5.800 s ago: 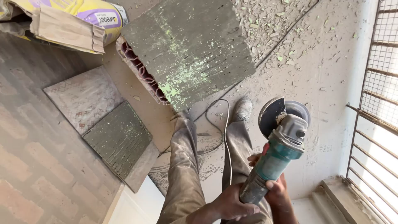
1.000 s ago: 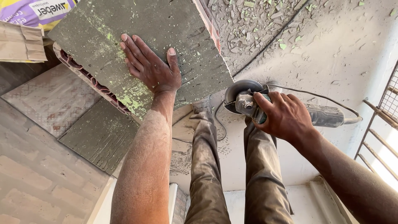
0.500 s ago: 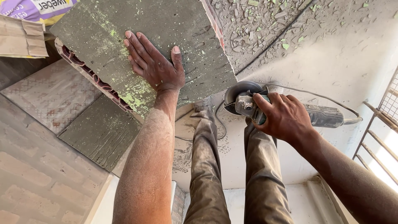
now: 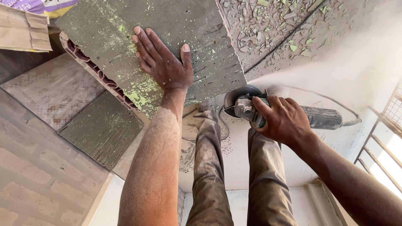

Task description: Grinding the edge of a ceiling tile using a handheld angle grinder

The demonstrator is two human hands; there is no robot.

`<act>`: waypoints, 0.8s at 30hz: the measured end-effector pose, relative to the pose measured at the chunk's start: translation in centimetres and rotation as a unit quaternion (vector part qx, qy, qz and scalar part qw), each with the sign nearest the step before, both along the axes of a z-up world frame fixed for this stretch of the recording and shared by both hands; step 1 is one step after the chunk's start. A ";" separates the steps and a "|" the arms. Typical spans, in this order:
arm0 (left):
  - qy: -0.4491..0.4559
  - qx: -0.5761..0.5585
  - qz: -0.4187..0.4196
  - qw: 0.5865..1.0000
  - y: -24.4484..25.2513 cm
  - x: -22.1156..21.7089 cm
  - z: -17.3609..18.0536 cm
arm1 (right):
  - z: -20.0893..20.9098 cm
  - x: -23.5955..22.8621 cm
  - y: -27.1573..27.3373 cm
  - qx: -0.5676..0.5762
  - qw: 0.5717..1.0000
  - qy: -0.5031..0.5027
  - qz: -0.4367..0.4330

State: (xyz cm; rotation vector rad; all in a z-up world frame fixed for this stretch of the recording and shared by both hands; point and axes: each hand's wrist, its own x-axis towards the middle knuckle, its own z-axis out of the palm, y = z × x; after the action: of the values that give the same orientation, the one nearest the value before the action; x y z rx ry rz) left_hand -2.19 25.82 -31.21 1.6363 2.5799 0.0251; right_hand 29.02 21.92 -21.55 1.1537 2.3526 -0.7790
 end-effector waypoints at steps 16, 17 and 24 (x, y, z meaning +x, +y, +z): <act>0.015 -0.072 0.008 0.997 0.6 0.0 1.0 | 0.7 -1.3 0.6 0.028 0.999 0.018 -0.003; 0.017 -0.068 0.006 0.998 0.6 0.0 1.0 | 0.7 -1.3 0.7 0.033 0.999 0.016 -0.003; 0.022 -0.082 0.005 0.996 0.7 0.1 1.2 | 0.9 -1.4 0.9 0.017 1.000 0.017 -0.013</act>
State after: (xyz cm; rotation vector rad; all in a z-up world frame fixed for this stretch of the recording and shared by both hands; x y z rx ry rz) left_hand -2.13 26.53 -30.01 1.5829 2.5464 -0.2182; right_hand 27.66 22.86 -20.64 1.1957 2.3915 -0.7754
